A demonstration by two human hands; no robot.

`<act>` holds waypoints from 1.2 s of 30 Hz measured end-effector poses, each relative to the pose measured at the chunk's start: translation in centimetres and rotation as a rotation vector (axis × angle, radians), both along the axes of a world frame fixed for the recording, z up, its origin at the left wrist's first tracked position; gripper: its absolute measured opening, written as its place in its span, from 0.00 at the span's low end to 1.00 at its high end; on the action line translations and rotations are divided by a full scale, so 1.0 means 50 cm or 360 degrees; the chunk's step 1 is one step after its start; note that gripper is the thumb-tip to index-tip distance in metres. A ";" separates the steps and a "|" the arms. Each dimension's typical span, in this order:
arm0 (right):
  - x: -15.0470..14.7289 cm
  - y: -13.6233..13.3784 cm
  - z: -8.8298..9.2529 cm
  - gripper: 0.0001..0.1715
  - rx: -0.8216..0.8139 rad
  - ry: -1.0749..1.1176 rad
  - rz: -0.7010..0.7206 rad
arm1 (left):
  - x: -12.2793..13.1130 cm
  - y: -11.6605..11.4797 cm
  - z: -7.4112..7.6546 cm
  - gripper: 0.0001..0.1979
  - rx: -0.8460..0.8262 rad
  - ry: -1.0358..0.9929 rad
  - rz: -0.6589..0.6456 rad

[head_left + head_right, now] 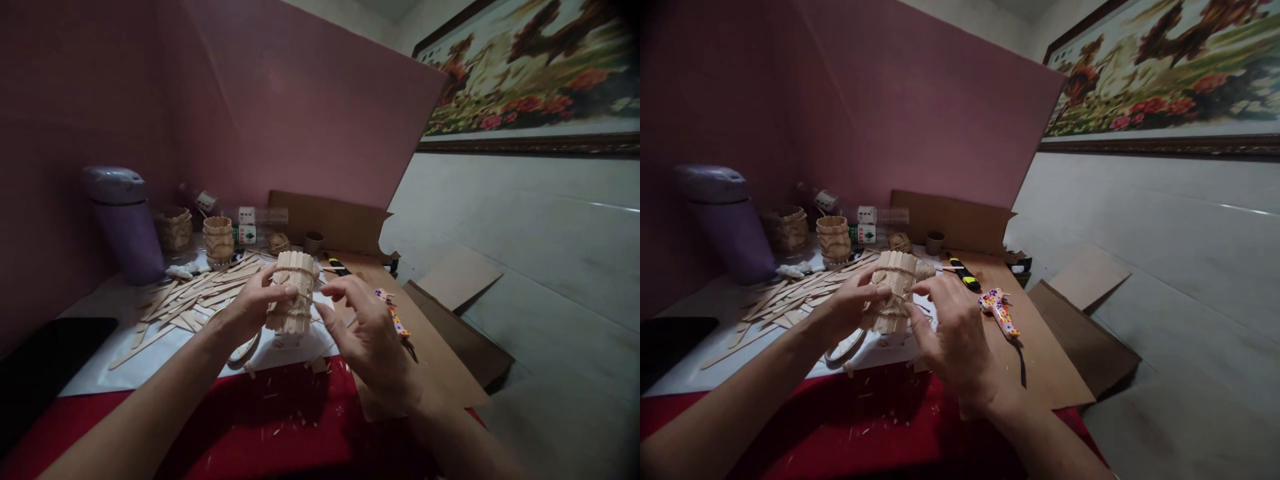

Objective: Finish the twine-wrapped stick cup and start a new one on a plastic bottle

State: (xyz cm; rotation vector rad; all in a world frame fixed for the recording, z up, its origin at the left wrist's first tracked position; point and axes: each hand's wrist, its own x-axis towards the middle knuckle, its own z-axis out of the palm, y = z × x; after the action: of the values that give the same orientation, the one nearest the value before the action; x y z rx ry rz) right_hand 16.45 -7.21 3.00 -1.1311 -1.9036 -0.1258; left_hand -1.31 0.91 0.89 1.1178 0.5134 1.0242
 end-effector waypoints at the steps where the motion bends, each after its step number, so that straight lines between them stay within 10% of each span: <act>1: -0.011 0.003 -0.001 0.04 0.0020 -0.0012 0.0021 | 0.002 0.003 -0.005 0.29 0.0018 -0.0015 -0.0007; 22: 0.009 0.055 0.015 0.08 -0.0619 0.0204 0.0160 | -0.007 0.024 -0.031 0.33 0.0019 -0.0031 0.0044; 36: 0.017 0.058 0.002 0.08 -0.0308 -0.0047 0.0235 | -0.004 0.034 -0.032 0.34 0.0044 0.0077 0.0146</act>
State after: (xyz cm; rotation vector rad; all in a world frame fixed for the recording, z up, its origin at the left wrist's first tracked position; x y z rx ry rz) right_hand 17.28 -4.29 3.09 -1.1150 -2.0518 0.1265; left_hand -1.49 2.60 -0.69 1.1543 0.5953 1.0890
